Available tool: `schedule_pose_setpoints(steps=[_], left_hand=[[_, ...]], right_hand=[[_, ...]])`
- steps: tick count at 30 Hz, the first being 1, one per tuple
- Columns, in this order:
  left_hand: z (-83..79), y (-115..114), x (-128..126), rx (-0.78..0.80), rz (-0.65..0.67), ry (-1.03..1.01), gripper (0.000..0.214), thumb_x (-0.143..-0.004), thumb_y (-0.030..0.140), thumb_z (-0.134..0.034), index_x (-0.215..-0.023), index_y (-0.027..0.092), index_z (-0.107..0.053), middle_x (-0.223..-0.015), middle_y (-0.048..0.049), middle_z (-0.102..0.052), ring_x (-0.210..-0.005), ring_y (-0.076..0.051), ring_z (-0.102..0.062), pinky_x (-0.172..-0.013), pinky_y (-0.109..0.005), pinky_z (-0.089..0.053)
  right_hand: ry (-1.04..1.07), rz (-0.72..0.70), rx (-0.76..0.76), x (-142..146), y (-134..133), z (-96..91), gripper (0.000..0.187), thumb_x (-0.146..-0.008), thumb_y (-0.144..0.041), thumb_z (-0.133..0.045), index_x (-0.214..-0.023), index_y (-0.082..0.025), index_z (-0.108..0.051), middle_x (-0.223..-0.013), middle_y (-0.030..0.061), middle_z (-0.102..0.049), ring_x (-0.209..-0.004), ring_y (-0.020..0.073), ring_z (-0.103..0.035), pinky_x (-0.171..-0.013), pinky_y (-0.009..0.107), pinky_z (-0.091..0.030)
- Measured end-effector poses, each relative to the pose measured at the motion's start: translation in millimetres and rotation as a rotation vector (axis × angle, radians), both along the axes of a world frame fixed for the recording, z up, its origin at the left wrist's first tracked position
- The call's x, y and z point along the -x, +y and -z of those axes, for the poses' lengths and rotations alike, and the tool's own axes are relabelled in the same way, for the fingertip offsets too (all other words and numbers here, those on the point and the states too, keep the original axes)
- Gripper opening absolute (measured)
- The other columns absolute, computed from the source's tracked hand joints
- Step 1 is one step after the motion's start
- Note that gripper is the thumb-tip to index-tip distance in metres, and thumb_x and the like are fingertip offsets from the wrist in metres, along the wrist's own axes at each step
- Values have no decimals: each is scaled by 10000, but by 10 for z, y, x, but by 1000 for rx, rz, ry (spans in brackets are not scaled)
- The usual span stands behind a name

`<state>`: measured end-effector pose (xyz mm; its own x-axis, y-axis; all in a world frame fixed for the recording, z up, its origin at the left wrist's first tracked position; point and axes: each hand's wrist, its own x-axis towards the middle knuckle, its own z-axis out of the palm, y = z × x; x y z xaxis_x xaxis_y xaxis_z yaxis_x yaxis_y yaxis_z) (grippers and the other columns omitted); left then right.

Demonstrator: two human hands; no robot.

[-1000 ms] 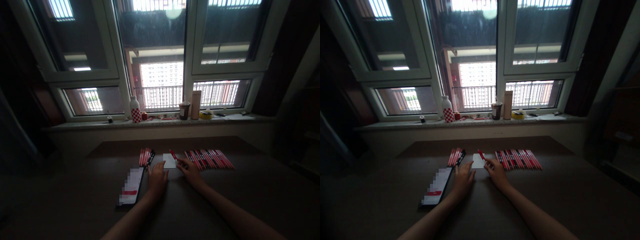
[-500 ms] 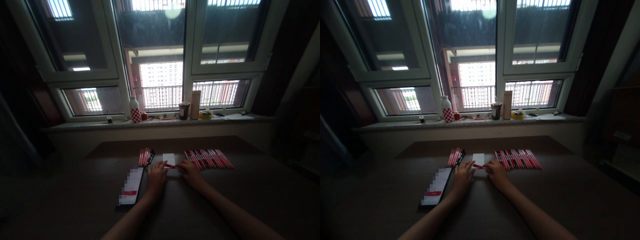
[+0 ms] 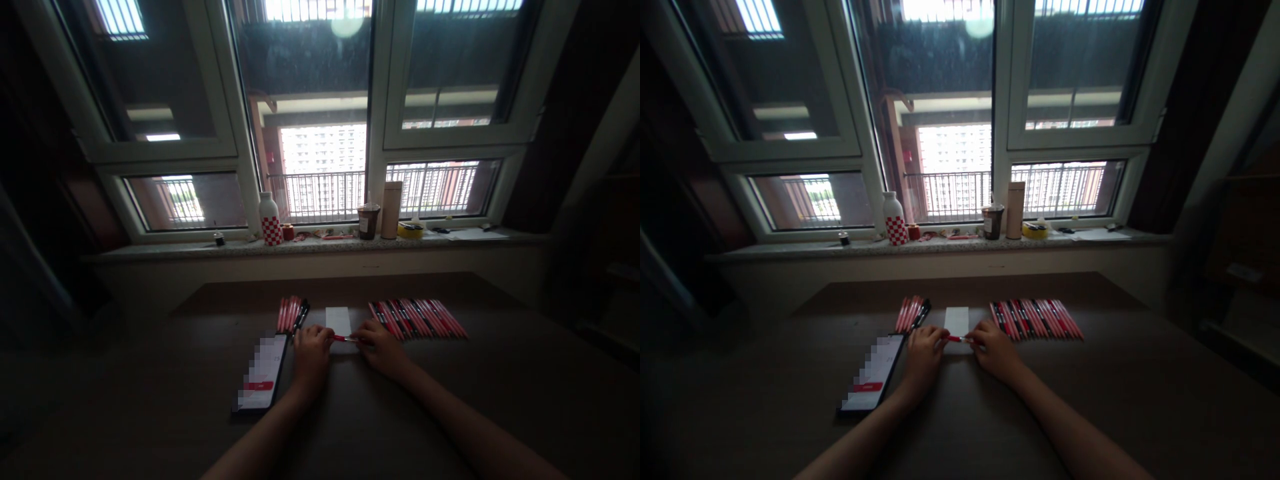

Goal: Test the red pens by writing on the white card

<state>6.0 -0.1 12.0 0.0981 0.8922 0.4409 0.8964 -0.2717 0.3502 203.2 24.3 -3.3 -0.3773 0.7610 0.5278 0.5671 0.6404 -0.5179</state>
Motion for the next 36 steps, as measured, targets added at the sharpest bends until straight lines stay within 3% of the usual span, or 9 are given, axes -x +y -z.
schedule_pose_setpoints(steps=[8,12,15,18,25,36], left_hand=[[-6,-2,5,7,-15,-15,269,-917,273,-410,-1007,255,-663,-1030,-32,-640,-1001,-208,-515,-921,-358,-369],[63,41,8,2,-10,-27,403,-876,195,-431,-1256,247,-555,-1227,-46,-596,-1144,-221,-463,-1009,-380,-340],[113,62,5,-10,-6,-13,516,-845,179,-454,-1358,239,-458,-1348,-53,-524,-1240,-233,-399,-1076,-414,-283],[125,59,-3,26,2,-2,519,-833,180,-459,-1346,253,-474,-1364,-50,-513,-1267,-244,-380,-1100,-453,-244],[113,47,-8,48,1,6,487,-832,184,-460,-1310,257,-516,-1322,-54,-541,-1253,-255,-390,-1093,-464,-247],[140,51,-2,47,-7,32,446,-838,218,-488,-1278,255,-549,-1282,-67,-554,-1241,-263,-397,-1067,-448,-281]], right_hand=[[-132,63,-72,4,-1,-33,175,-819,-161,-555,-919,-214,-690,-889,51,-611,-878,196,-549,-765,307,-436],[-153,122,-93,14,36,-26,172,-824,-179,-560,-926,-221,-692,-894,57,-618,-927,220,-529,-796,327,-433],[-136,256,-119,-7,95,11,167,-826,-201,-567,-923,-224,-702,-898,70,-629,-961,249,-507,-833,364,-417],[-145,410,-135,-44,154,45,148,-814,-219,-583,-883,-224,-714,-895,89,-637,-961,281,-485,-846,409,-392],[-218,624,-144,-105,207,64,138,-814,-237,-587,-859,-226,-717,-903,109,-660,-986,314,-477,-817,435,-351],[-336,677,-111,-85,216,31,177,-820,-230,-568,-896,-214,-727,-974,143,-663,-1040,337,-462,-859,472,-294]])
